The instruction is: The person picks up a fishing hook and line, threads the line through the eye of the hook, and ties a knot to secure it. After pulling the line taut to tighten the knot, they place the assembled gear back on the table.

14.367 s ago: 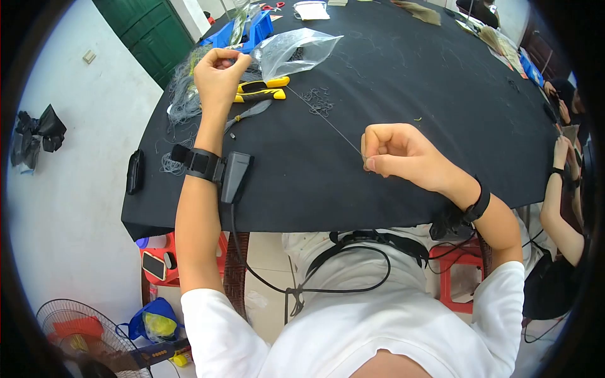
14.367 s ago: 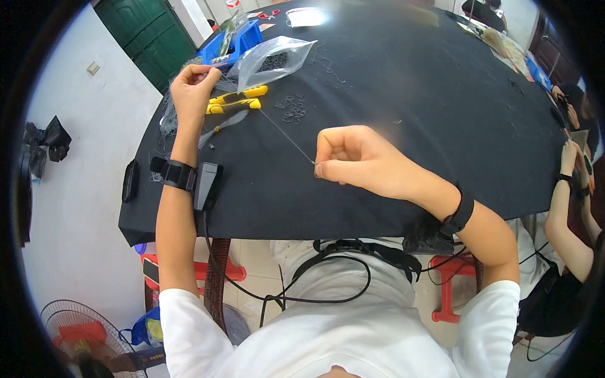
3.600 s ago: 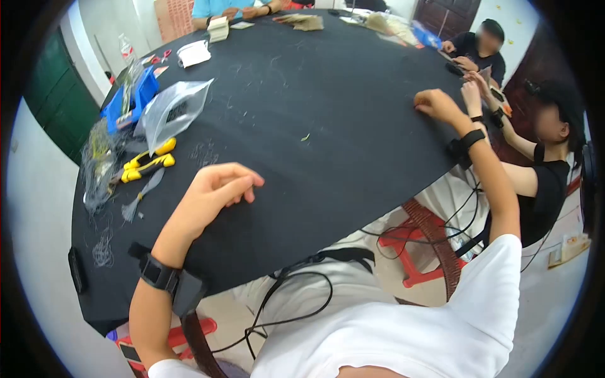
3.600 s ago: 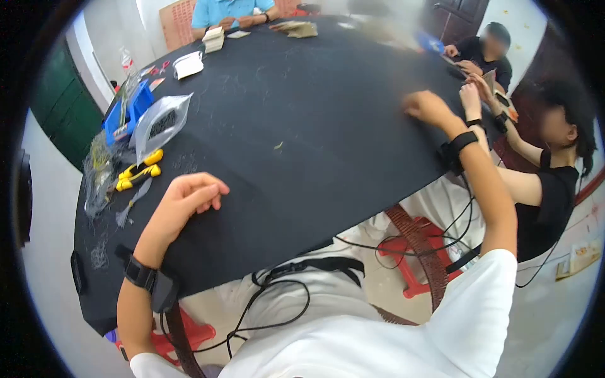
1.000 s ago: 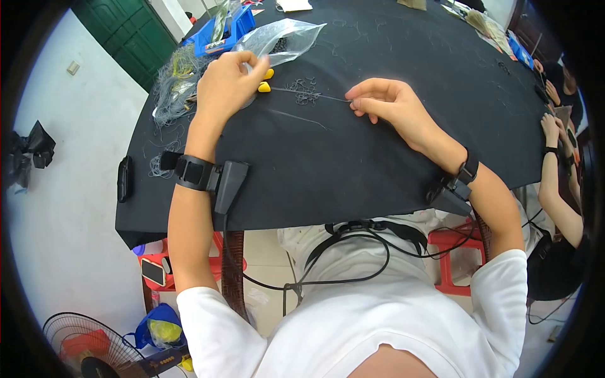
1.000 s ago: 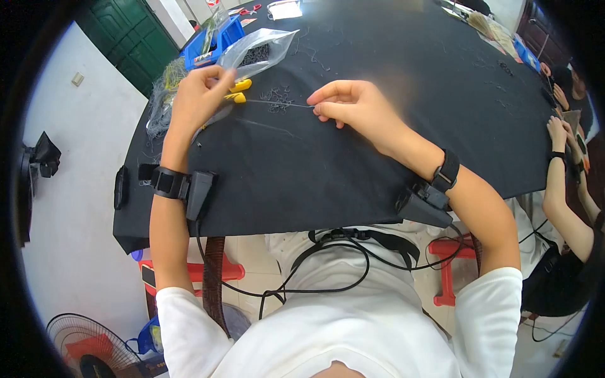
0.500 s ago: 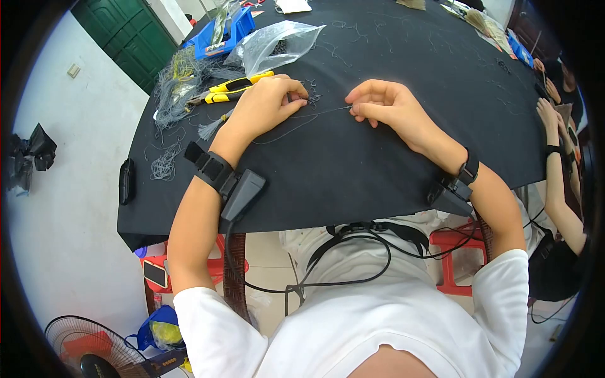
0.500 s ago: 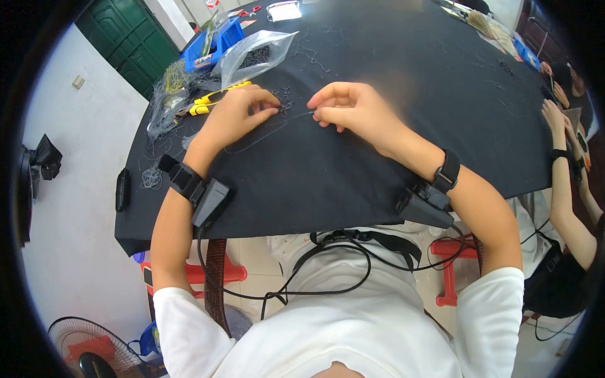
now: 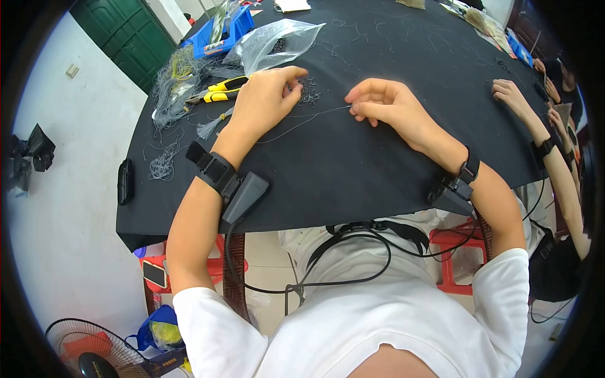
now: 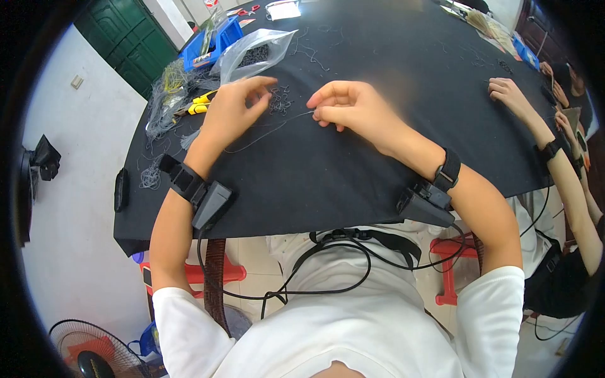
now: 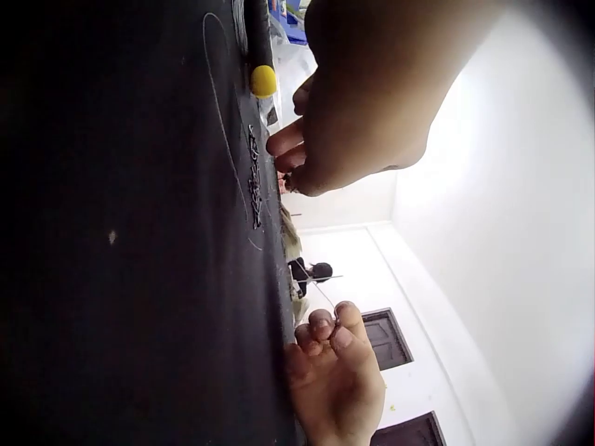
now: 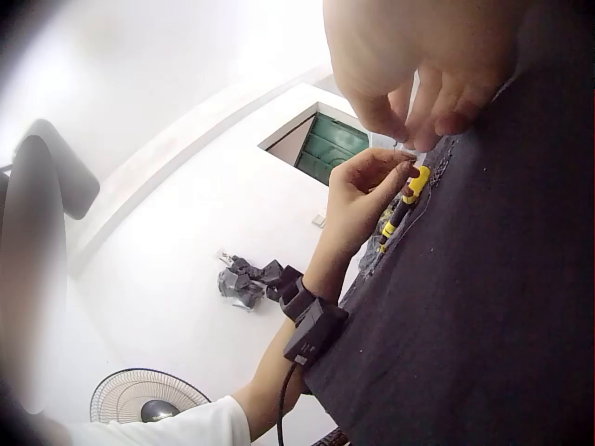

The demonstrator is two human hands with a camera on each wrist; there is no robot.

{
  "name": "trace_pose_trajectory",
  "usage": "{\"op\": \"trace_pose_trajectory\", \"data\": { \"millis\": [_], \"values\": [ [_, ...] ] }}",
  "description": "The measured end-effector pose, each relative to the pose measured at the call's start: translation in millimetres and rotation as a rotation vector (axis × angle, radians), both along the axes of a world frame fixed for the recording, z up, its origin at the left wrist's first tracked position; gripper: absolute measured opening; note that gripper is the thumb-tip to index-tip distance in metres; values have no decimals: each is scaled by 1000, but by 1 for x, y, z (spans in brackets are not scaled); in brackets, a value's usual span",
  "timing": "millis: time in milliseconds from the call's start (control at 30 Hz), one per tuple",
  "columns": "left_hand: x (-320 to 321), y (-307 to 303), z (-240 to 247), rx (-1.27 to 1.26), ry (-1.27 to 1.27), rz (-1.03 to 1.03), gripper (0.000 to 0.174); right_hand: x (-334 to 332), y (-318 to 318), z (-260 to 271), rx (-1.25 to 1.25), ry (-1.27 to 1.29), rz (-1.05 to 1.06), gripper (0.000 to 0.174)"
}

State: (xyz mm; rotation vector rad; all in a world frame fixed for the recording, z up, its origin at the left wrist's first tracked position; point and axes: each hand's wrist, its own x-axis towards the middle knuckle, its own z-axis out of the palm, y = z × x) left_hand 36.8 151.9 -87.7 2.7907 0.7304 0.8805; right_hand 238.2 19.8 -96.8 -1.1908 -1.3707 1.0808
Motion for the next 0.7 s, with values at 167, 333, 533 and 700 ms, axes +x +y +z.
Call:
{"op": "trace_pose_trajectory", "data": {
  "millis": [167, 333, 533, 700],
  "values": [
    [0, 0, -1, 29, -46, -17, 24, 0, 0, 0, -3, -9, -7, 18],
    [7, -12, 2, -258, -156, -113, 22, -1, 0, 0, 0, -4, -3, 21],
    [17, -17, -13, -794, -348, -316, 17, 0, 0, 0, 35, 17, -2, 21],
    [13, -24, -4, -848, -347, -260, 19, -1, -1, 1, 31, 8, -26, 21]
  ]
}}
